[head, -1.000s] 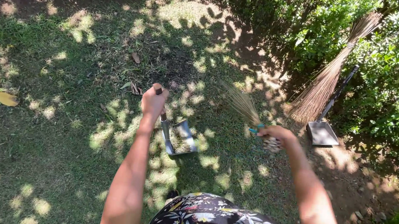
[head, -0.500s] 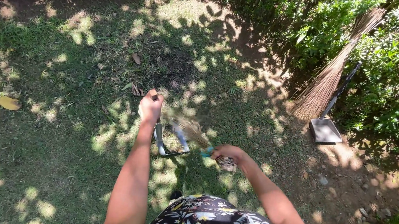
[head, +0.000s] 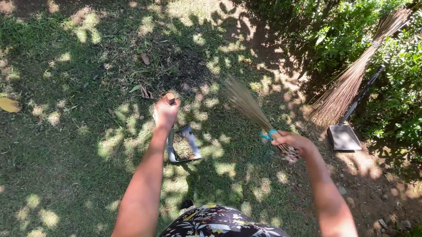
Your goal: Sweeping a pile of dry leaves and twigs into a hand-held scoop using a twig broom.
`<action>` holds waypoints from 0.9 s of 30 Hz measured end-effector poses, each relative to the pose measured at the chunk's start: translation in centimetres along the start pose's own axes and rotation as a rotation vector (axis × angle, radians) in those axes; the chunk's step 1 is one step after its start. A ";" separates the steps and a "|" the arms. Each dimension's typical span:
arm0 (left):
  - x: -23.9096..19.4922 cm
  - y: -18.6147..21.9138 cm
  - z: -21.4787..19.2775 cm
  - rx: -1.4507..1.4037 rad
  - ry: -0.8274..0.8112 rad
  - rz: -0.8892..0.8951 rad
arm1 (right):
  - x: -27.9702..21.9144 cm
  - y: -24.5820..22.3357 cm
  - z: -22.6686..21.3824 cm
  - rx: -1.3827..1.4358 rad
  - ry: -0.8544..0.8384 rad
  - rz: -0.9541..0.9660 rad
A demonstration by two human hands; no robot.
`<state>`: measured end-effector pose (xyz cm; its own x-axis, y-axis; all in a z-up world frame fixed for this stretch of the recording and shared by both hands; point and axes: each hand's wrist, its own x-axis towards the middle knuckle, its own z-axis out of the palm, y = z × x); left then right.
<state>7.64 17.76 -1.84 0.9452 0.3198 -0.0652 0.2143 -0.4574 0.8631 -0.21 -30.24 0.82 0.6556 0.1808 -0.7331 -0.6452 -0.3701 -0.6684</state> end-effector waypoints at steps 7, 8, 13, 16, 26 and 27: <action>-0.6 0.4 0.0 0.049 -0.020 -0.011 | 11.2 3.5 5.3 0.163 0.131 0.093; -0.7 0.6 -0.2 0.048 -0.023 -0.019 | 10.8 2.9 7.5 0.186 0.124 0.150; -0.8 0.7 -0.3 0.081 -0.069 -0.060 | 9.8 3.5 12.6 0.177 -0.056 0.155; -1.1 0.8 -0.6 0.055 -0.066 -0.082 | 7.2 2.8 11.8 0.053 -0.214 0.019; -1.3 0.1 -1.6 0.005 -0.017 -0.028 | -5.3 -1.8 -0.8 0.016 -0.291 0.116; -1.2 -0.2 -1.5 0.007 0.010 0.009 | -5.1 -2.0 -2.3 0.010 -0.221 0.092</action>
<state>6.09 18.76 -1.20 0.9448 0.3235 -0.0526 0.2076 -0.4663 0.8599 -1.36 -32.52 6.16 0.4926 0.3422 -0.8001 -0.7031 -0.3853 -0.5977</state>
